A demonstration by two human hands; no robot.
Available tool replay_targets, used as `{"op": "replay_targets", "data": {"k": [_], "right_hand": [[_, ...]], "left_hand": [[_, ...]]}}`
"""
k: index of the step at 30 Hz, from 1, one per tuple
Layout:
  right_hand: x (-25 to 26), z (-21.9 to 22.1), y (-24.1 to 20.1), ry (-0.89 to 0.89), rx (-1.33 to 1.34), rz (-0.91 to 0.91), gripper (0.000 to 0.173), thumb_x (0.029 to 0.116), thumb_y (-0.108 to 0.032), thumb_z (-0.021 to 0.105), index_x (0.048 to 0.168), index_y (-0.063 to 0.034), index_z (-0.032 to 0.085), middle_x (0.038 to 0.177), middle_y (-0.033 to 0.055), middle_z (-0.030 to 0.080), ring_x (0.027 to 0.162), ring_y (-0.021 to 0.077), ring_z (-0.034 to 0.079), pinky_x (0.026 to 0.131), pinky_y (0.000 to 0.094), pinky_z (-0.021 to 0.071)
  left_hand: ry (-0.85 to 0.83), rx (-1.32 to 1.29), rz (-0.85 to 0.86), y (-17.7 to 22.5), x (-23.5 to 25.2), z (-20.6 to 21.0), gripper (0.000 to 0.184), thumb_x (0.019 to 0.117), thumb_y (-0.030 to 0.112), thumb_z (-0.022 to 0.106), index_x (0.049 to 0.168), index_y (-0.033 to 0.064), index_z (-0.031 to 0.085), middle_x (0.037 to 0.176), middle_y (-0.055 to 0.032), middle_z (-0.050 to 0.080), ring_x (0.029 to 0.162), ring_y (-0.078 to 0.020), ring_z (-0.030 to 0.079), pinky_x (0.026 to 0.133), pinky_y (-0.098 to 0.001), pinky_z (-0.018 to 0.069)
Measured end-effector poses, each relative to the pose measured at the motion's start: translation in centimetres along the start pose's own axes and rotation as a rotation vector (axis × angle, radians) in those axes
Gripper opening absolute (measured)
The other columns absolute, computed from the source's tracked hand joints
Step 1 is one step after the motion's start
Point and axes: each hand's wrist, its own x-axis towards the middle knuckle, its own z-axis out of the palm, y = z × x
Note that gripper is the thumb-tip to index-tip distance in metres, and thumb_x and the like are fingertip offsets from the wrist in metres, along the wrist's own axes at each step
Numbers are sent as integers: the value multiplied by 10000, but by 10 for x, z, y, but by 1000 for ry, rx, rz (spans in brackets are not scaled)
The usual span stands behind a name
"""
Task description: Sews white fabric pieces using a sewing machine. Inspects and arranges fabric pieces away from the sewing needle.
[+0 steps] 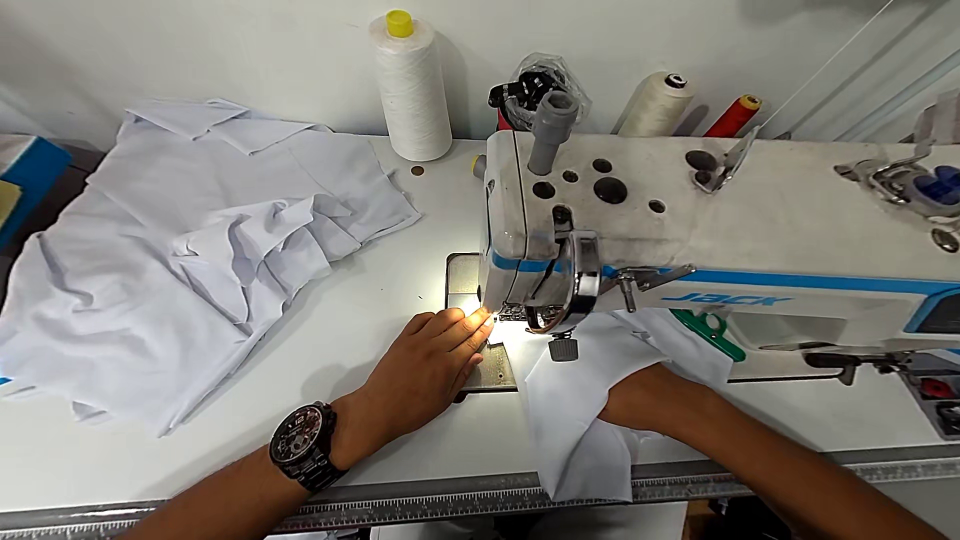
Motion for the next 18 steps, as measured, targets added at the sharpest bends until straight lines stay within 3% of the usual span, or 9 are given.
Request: {"op": "replay_targets", "data": {"k": [8,18], "right_hand": [[6,-4,7,15,-29,-68,225,850,-319,704,828,-99,742,786,85,711,801,245,714,662,464,556],[13,-8,13,-19,-40,-40,235,863,-318,714,870,-85,746,841,107,722,855,269,717,715,488,558]], "left_hand": [[-4,28,-16,-1,4,1,446,1074,303,368,1300,127,709,1350,-14,672,1213,-222,609,981,-393,454],[-10,48,-20,-7,13,-1,423,1051,283,389,1181,102,748,1250,-43,704,1215,-255,604,984,-424,466]]}}
